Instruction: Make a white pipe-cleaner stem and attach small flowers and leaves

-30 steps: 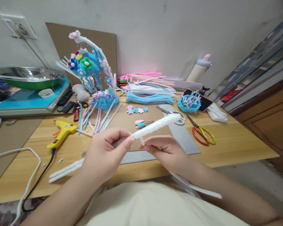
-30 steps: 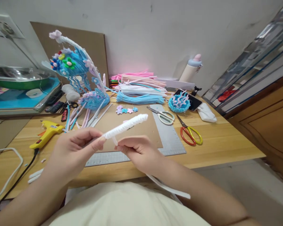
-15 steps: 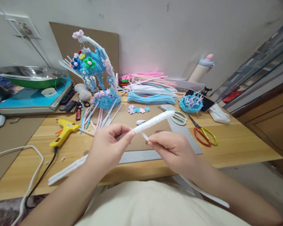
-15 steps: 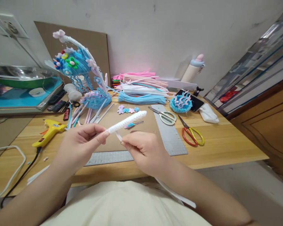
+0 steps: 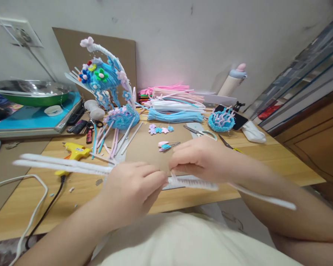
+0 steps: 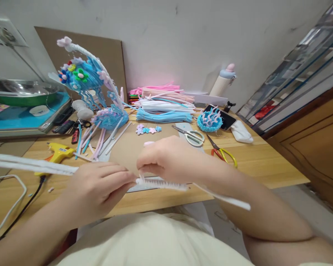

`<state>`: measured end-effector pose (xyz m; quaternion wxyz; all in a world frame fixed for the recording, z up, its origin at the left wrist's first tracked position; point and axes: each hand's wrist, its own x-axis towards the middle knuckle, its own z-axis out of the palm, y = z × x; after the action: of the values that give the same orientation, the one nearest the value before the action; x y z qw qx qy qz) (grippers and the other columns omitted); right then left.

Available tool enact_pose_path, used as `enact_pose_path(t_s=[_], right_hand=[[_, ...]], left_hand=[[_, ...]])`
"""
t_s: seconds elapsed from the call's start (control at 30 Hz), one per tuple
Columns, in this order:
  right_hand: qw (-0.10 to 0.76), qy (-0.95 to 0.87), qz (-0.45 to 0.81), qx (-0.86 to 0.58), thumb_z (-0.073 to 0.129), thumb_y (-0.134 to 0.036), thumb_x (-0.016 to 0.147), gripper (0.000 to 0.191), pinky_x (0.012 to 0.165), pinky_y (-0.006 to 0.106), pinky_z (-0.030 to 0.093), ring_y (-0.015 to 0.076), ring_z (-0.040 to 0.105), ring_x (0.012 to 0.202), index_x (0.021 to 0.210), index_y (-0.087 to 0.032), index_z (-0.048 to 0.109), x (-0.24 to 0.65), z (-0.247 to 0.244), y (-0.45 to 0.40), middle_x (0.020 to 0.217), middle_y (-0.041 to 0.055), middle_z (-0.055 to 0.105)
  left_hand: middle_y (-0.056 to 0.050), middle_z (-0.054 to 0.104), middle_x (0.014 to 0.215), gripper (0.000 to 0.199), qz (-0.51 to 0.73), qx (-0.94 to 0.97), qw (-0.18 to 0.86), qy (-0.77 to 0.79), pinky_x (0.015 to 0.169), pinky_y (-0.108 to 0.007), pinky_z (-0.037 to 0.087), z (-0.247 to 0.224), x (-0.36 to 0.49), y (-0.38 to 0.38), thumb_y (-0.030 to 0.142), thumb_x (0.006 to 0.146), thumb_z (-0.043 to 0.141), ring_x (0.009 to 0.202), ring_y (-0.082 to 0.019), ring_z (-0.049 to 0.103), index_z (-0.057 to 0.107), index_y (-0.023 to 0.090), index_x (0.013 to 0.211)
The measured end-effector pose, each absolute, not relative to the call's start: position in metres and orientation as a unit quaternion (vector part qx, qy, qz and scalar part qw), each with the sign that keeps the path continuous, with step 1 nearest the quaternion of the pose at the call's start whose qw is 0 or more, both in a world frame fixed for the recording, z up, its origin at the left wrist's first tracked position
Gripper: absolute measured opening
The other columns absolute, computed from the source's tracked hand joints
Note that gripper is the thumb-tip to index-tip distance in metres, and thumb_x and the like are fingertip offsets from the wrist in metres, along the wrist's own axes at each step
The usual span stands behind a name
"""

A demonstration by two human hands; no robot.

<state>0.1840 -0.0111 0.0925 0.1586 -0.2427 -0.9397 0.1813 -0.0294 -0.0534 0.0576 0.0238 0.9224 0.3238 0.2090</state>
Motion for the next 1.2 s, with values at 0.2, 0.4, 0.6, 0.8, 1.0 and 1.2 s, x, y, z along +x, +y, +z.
enact_pose_path(t_s=[0.2,0.4,0.6,0.8,1.0,1.2], right_hand=[[0.231,-0.814,0.476,-0.241,0.052,-0.028,0.084,0.019,0.062,0.022,0.043,0.0133,0.057,0.072,0.080,-0.013,0.064,0.175,0.058,-0.001,0.074,0.0026,0.063],[0.330,-0.829,0.324,-0.316,0.040,-0.021,0.091,0.021,0.064,0.022,0.040,0.0108,0.052,0.068,0.082,-0.016,0.058,0.154,0.026,-0.033,0.073,0.0014,0.059],[0.297,-0.879,0.130,-0.350,0.039,-0.018,0.090,0.018,0.062,0.024,0.034,0.0125,0.052,0.068,0.086,-0.015,0.056,0.159,0.046,-0.048,0.074,0.0029,0.060],[0.239,-0.906,0.037,-0.348,0.041,-0.017,0.086,0.019,0.054,0.026,0.026,0.0116,0.041,0.056,0.070,-0.016,0.051,0.162,0.053,-0.049,0.061,-0.0006,0.050],[0.212,-0.925,-0.012,-0.315,0.043,-0.014,0.083,0.019,0.051,0.027,0.021,0.0116,0.037,0.054,0.065,-0.016,0.049,0.160,0.055,-0.048,0.058,-0.0008,0.047],[0.169,-0.927,0.051,-0.332,0.047,-0.013,0.083,0.014,0.057,0.024,0.028,0.0120,0.048,0.063,0.073,-0.015,0.056,0.173,0.076,-0.032,0.066,0.0011,0.056]], left_hand=[[0.005,0.055,0.060,0.007,0.369,0.834,0.151,0.382,0.052,-0.019,0.034,0.069,-0.036,-0.054,0.013,0.079,0.055,0.052,-0.007,0.047,0.058,0.020,0.079],[0.007,0.047,0.052,0.006,0.381,0.760,0.164,0.500,0.047,-0.020,0.031,0.060,-0.032,-0.049,0.021,0.080,0.056,0.046,-0.007,0.040,0.061,0.020,0.076],[0.006,0.050,0.052,0.010,0.357,0.751,0.142,0.537,0.048,-0.021,0.031,0.054,-0.029,-0.045,0.027,0.080,0.055,0.048,-0.008,0.042,0.062,0.021,0.075],[0.003,0.058,0.058,0.015,0.294,0.773,0.113,0.551,0.051,-0.023,0.031,0.049,-0.025,-0.042,0.031,0.082,0.052,0.055,-0.011,0.049,0.061,0.022,0.076],[0.002,0.062,0.062,0.017,0.248,0.784,0.113,0.558,0.051,-0.024,0.031,0.045,-0.023,-0.045,0.032,0.083,0.048,0.057,-0.013,0.053,0.060,0.023,0.077],[0.001,0.063,0.065,0.016,0.219,0.878,0.018,0.426,0.053,-0.026,0.032,0.042,-0.027,-0.049,0.025,0.085,0.046,0.060,-0.015,0.056,0.060,0.022,0.079]])
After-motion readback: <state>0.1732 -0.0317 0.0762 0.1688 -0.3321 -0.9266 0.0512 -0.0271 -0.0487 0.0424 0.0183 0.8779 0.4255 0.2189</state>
